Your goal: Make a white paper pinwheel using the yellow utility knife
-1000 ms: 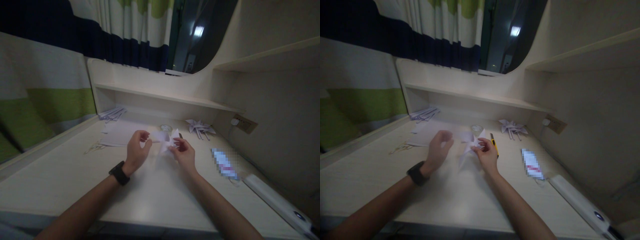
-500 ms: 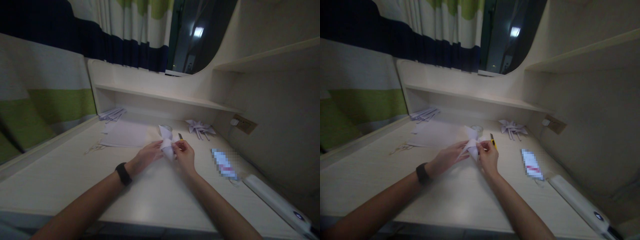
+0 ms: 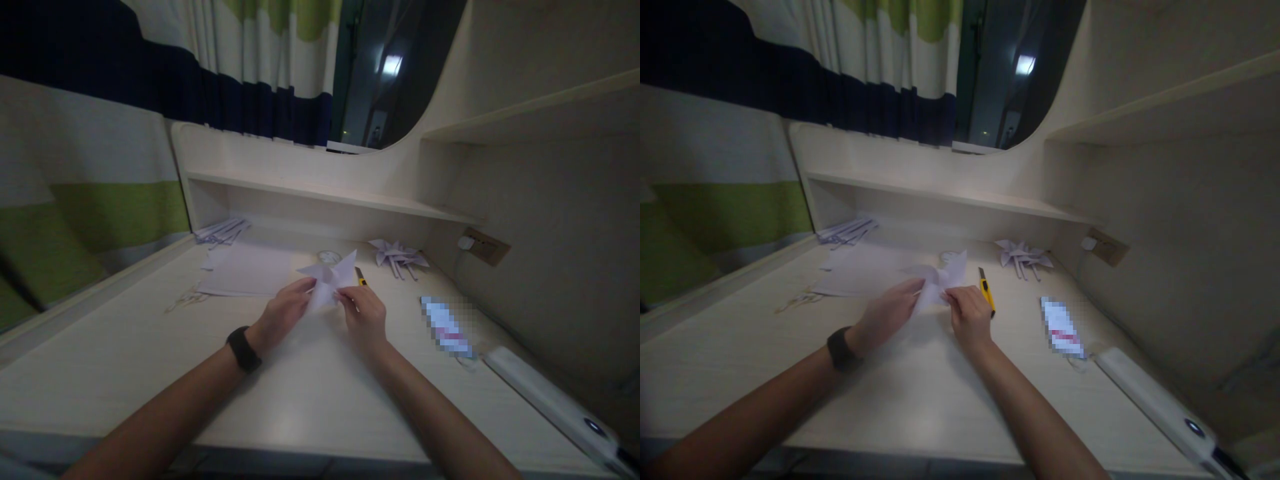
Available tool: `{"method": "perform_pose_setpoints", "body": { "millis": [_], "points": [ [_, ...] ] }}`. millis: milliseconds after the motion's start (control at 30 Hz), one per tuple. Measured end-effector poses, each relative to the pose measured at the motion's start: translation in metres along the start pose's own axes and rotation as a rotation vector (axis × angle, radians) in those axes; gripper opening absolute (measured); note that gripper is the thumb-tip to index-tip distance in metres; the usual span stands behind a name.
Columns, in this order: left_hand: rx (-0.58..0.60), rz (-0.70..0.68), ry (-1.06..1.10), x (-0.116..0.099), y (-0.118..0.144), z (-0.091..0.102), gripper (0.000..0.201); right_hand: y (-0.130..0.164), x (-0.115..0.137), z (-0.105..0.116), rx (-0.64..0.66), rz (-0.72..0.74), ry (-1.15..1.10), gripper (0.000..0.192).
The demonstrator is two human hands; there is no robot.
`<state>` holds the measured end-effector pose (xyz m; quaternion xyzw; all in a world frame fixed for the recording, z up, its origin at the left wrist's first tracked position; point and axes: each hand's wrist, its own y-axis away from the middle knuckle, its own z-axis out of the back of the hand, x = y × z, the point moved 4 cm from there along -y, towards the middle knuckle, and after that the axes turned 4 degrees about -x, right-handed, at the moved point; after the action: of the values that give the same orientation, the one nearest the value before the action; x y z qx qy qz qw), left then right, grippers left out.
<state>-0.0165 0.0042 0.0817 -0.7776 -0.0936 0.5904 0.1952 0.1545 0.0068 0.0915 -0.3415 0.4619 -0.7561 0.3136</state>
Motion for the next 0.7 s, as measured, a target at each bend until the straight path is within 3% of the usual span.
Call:
{"method": "perform_pose_setpoints", "body": {
  "millis": [233,500,700],
  "points": [
    [0.096,-0.001,0.148,0.008,0.001,-0.004,0.040,0.001,0.005,0.001,-0.031,0.076,-0.029,0.014],
    [0.143,-0.024,0.134,0.000,0.001,-0.007,0.038,0.002,0.009,0.005,-0.113,0.035,-0.095,0.018],
    [0.123,0.006,0.134,-0.002,0.002,-0.008,0.038,0.002,0.008,0.005,-0.106,-0.001,-0.104,0.016]
  ]
}}
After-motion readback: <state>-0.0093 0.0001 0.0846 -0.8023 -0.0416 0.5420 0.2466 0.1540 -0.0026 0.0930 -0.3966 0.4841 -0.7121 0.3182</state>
